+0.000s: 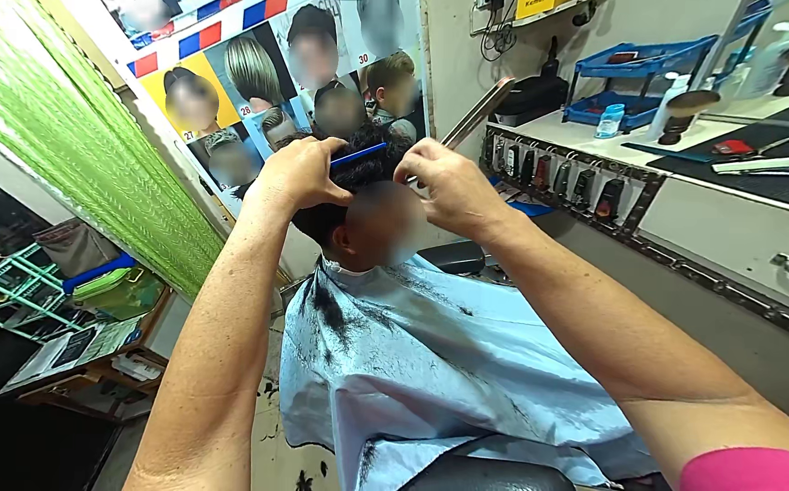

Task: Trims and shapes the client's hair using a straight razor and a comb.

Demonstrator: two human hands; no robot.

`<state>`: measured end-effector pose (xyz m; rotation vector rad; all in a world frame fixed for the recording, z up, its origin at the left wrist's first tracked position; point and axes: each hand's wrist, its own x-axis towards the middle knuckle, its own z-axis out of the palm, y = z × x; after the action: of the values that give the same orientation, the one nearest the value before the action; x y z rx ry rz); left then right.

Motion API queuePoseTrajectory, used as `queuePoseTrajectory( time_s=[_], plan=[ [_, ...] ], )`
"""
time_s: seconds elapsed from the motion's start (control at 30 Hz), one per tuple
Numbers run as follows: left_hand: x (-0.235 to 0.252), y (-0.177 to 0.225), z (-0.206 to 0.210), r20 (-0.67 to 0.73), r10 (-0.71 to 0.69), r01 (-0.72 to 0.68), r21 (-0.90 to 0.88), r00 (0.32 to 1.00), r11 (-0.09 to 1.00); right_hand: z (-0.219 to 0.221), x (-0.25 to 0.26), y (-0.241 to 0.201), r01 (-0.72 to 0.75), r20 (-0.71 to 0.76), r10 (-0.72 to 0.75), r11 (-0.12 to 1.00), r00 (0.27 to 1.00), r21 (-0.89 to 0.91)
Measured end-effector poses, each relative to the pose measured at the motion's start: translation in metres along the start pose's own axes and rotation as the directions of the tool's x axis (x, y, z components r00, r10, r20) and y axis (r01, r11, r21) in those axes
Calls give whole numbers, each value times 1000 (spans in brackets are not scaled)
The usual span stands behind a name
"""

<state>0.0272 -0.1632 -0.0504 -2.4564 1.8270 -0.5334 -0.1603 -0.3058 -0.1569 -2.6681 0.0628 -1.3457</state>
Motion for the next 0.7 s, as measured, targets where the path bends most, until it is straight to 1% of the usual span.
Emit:
queuePoseTrajectory(
  time_s=[0.1,0.3,0.7],
  plan=[
    [-2,3,3,24,-29,29,-10,999,1000,-2,-2,6,-17,-34,18,999,999,39],
    [-3,9,4,26,-101,100,29,995,995,11,-8,14,-38,23,38,999,999,17],
    [-3,9,3,26,-105,104,22,994,994,15,-9,16,-36,42,36,999,998,5]
  ],
)
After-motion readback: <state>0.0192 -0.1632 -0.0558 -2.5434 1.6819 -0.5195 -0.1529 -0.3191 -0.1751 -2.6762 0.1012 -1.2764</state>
